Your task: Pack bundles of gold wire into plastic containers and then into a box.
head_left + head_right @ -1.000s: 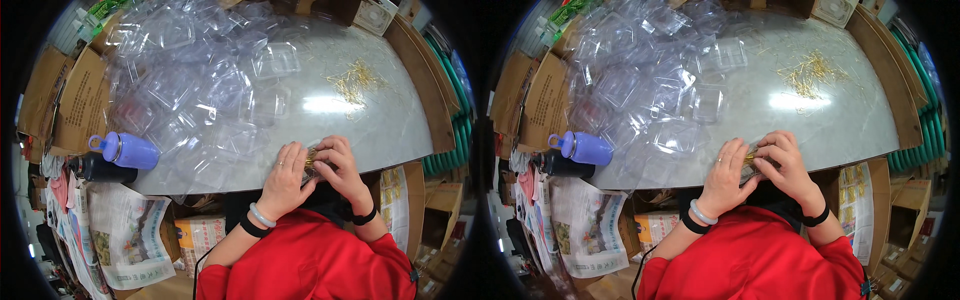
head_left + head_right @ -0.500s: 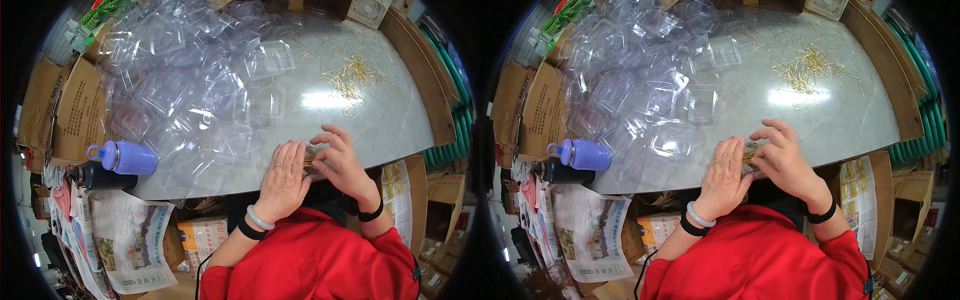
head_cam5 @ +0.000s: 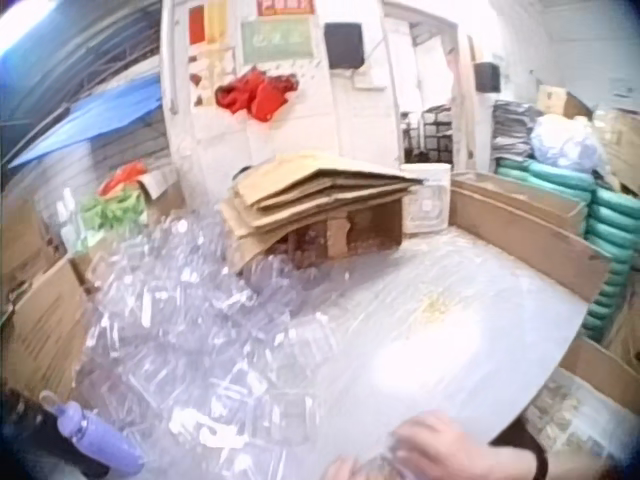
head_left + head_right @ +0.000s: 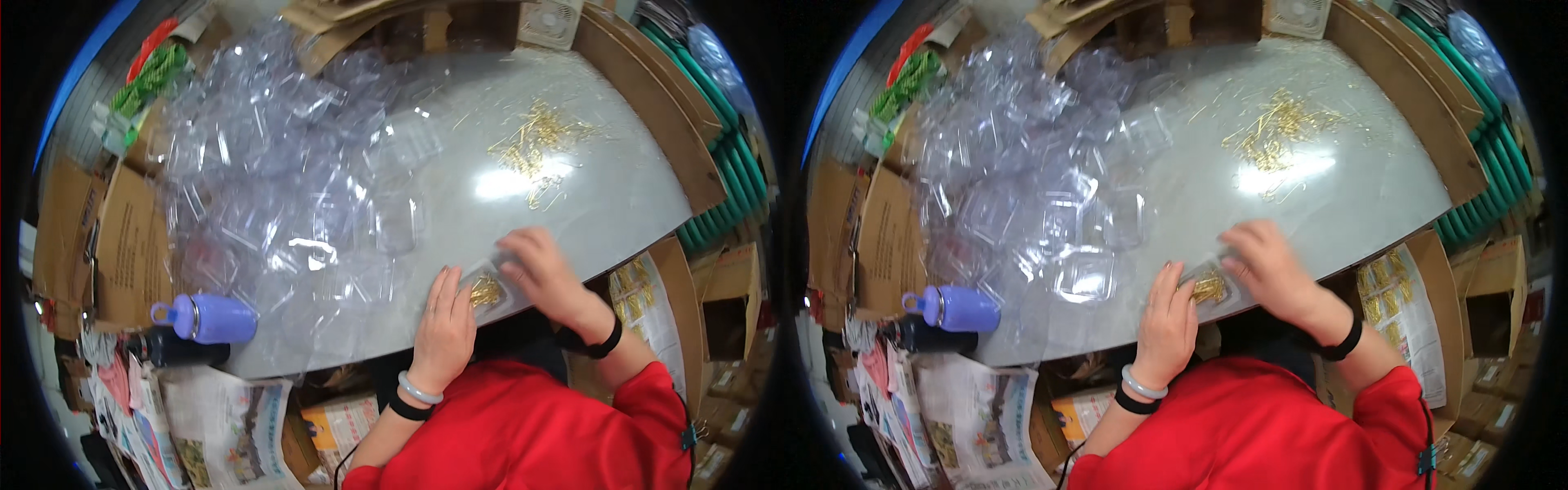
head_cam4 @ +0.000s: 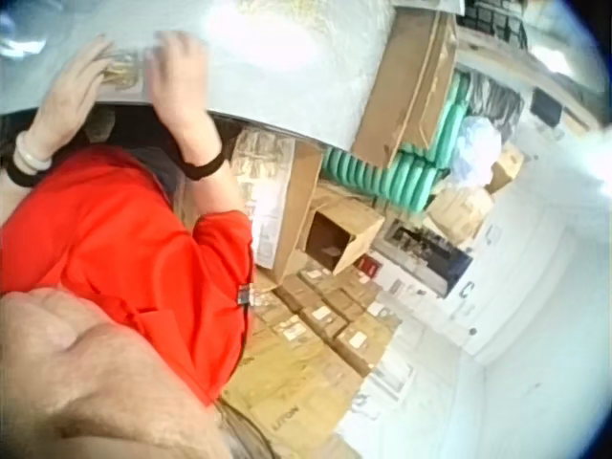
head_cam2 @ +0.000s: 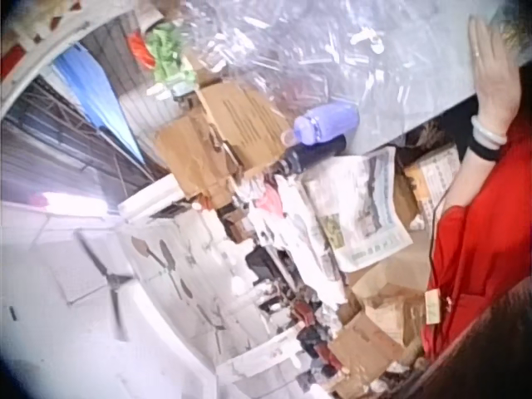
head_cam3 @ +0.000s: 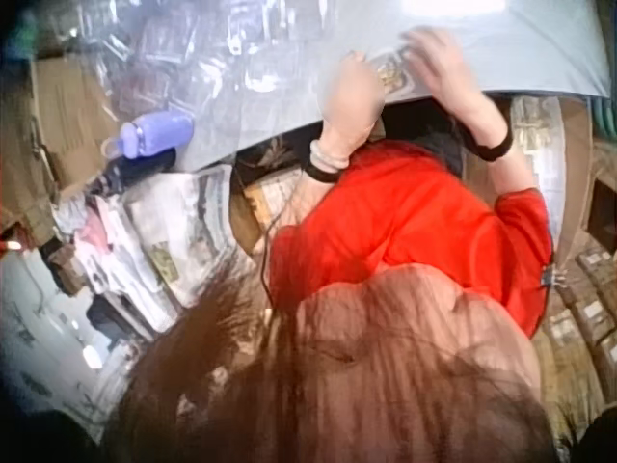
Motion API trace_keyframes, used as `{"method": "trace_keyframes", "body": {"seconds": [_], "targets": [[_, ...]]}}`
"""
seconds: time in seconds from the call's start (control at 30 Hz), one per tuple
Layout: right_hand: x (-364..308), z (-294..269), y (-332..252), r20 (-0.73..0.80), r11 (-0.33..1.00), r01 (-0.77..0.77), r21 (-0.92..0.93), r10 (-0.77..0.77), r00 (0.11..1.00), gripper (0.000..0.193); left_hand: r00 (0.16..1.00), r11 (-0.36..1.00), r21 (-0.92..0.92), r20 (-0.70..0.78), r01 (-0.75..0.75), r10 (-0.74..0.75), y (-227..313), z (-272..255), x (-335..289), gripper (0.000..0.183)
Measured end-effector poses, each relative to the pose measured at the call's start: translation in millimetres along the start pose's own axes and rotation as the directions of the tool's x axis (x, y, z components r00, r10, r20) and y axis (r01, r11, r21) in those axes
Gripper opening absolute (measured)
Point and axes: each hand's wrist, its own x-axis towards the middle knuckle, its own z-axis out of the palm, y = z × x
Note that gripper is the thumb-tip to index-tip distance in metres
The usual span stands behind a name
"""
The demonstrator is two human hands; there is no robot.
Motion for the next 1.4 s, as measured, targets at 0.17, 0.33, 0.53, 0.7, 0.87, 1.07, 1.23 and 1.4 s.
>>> {"method": "trace_keyframes", "body": {"seconds": [0.17,0.33,0.53,0.7,0.87,1.07,1.23,1.4], "targets": [[43.3,-38.8,78.2,0.075,0.899,-0.076,-0.432,0.119,0.99,0.066,1.0,0.996,0.091,0.006,-0.014,0.014,6.9,2.1,1.7,0.035],[66.0,-26.0,106.5,0.374,0.856,0.0,-0.517,0.225,0.9,0.082,0.999,0.986,0.162,0.013,-0.044,0.042,6.5,2.2,6.1,0.043],[29.5,-13.0,71.3,0.331,0.845,-0.007,-0.535,0.217,0.918,0.079,0.999,0.965,0.259,-0.044,0.034,-0.024,-5.0,-7.8,6.1,0.05],[6.7,-12.6,71.5,0.302,0.865,0.021,-0.501,0.152,0.941,0.072,0.987,0.953,0.3,-0.133,-0.045,0.089,6.7,-11.6,-1.0,0.043],[-13.5,-11.6,56.8,0.179,0.914,0.043,-0.403,0.032,0.983,0.061,0.967,0.968,0.137,-0.114,-0.213,0.229,17.0,-4.4,-29.6,0.031],[-3.8,-5.3,59.7,0.11,0.977,-0.019,-0.212,0.043,0.993,0.051,0.983,0.975,0.123,0.038,-0.183,0.179,17.9,13.0,-6.8,0.031],[-1.2,-11.0,53.4,0.204,0.988,0.095,-0.119,-0.069,0.977,0.046,0.995,0.962,0.259,0.065,-0.085,0.071,12.4,17.8,26.0,0.038],[-5.2,-9.1,51.8,0.221,0.939,0.315,-0.137,-0.281,0.934,0.044,0.999,0.97,0.238,0.022,-0.05,0.046,6.5,28.8,31.9,0.051]]}}
